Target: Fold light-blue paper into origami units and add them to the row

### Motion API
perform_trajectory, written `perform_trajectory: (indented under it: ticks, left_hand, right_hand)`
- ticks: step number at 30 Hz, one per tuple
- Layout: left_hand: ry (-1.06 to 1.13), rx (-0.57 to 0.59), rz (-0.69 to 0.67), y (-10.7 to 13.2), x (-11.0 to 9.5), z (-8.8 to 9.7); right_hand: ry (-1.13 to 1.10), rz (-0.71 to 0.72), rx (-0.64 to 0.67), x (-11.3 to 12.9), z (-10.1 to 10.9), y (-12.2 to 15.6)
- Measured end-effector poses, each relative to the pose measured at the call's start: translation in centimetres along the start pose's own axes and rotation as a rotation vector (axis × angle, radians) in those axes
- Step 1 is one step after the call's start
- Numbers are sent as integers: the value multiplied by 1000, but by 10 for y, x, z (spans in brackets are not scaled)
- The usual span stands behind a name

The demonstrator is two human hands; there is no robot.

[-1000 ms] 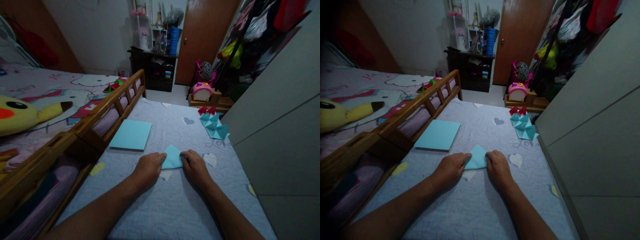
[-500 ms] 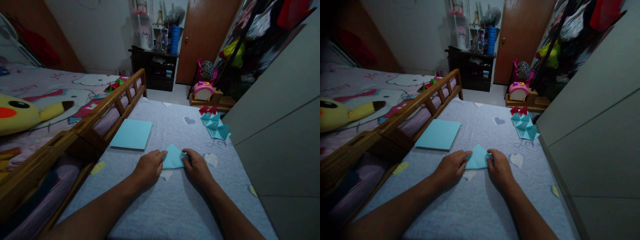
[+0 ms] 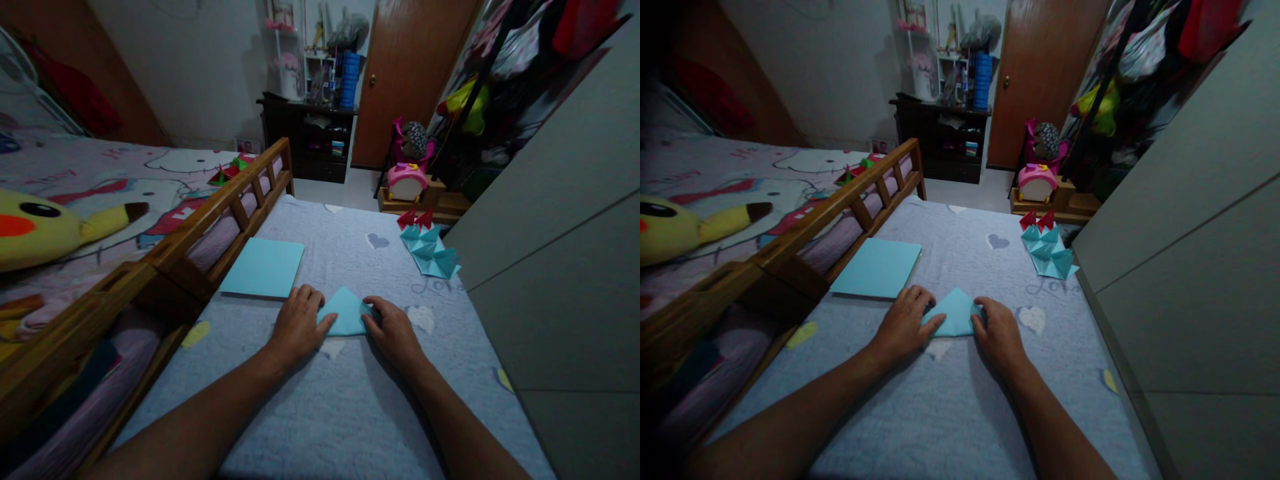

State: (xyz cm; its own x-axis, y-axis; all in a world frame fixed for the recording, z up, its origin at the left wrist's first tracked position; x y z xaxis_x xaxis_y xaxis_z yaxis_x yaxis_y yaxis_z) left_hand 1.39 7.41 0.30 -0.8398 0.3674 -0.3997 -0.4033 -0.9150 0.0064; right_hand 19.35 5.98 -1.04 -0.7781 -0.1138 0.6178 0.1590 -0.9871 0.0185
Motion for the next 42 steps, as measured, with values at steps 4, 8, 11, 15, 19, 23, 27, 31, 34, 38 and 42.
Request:
perform_trajectory:
  ticks: [4, 8, 11, 15, 19, 23, 27, 31, 34, 38, 42]
  left_hand:
    - [-33, 12, 19, -3, -2, -3]
    - [49, 34, 48, -6, 2, -4]
    - [135, 35, 30, -9, 2, -3]
    - [283, 49, -36, -11, -1, -2]
    - [420, 37, -116, -10, -7, 4]
    - [496, -6, -181, -7, -11, 11]
    - [597, 28, -184, -6, -12, 9]
    - [653, 92, -116, -7, -8, 6]
    - [723, 172, -98, -6, -7, 1]
    - [833, 245, -91, -5, -6, -6]
    - [901, 274, -92, -4, -7, -8]
  right_hand:
    - [4, 12, -9, -2, -3, 0]
    - [-24, 44, -24, -1, -3, 1]
    - [-47, 75, -43, 0, -2, 2]
    - [-70, 92, -52, 2, 3, 2]
    - [-45, 151, -130, 11, 21, 6]
    - [-60, 196, -102, 21, 27, 9]
    - [-197, 172, 21, 24, 22, 8]
    - [-412, 65, 108, 20, 18, 8]
    - [-533, 2, 139, 17, 15, 9]
    - [-632, -52, 168, 12, 9, 9]
    - [-668, -81, 173, 9, 5, 10]
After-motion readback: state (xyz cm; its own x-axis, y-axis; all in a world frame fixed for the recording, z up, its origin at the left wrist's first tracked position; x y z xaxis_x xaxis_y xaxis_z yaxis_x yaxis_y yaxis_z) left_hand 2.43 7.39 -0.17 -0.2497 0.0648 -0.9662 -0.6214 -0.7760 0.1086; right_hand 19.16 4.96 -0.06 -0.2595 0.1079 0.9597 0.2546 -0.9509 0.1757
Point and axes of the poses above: each hand's wrist, its own y-axis away from the middle knuckle, its own z-axis out of the back of the hand, x = y × z, the point moved 9 cm from there along -y, towards the middle knuckle, and after that the axes turned 8 degrees about x, right-handed, at the moved point
